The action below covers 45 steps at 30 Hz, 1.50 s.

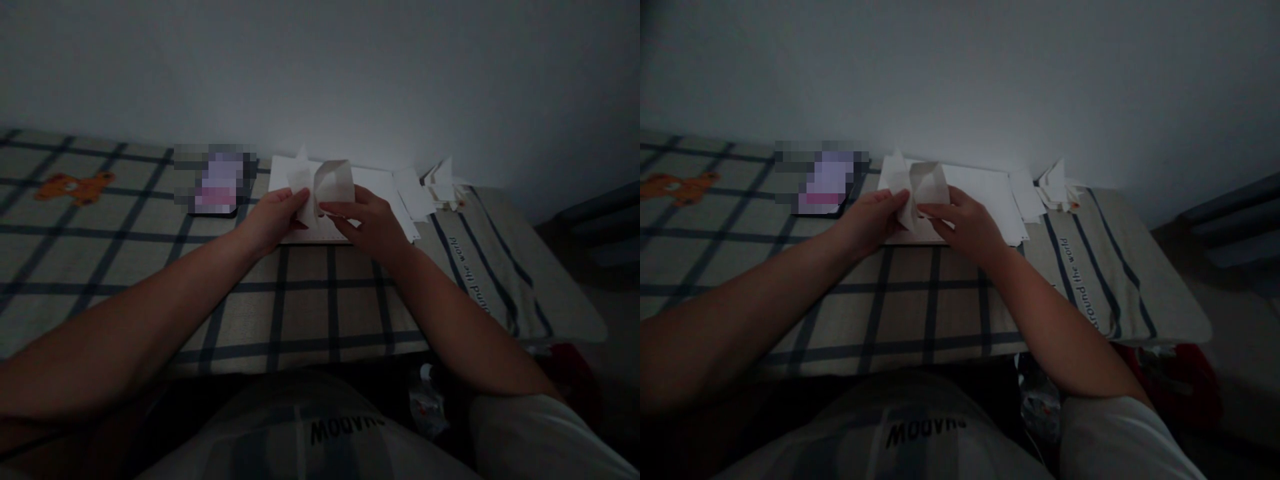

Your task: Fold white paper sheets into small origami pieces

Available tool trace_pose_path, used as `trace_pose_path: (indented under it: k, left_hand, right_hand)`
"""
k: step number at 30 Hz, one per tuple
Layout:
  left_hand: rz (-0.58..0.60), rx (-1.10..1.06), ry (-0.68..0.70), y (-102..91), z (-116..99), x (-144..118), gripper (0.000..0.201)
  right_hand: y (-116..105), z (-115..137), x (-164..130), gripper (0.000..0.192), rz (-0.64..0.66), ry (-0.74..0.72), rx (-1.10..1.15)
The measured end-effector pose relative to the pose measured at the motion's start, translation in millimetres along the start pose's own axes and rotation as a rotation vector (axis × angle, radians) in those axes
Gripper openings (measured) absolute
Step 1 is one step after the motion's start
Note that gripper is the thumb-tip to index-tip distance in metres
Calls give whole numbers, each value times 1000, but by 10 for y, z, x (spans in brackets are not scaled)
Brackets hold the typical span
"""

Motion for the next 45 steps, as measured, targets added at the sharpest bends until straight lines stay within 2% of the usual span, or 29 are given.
trace_pose_path:
  k: [7,14,29,41,45]
  left_hand:
    - [32,-60,-16,-19,-6,1,10]
    - [28,88,48,-75,35,11,22]
    - [53,30,21,-87,86,51,18]
    - [6,-4,-22,-3,10,1,19]
    - [26,1,-9,-21,25,17,19]
  right_hand:
    - [0,6,-3,30,60,4,-48]
    - [-10,39,7,31,85,13,-89]
    - [-16,31,10,28,77,22,-78]
    - [-41,52,17,30,77,11,-51]
    - [-44,52,19,30,99,5,-88]
Point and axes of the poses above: each hand's wrist, its own x-axis towards the middle knuckle, its own y-axis out of the palm, z = x × y, the point moved 2 cm from there along x, towards the middle knuckle, and after that the axes turned 10 degrees about -z, right-handed, at the moved point
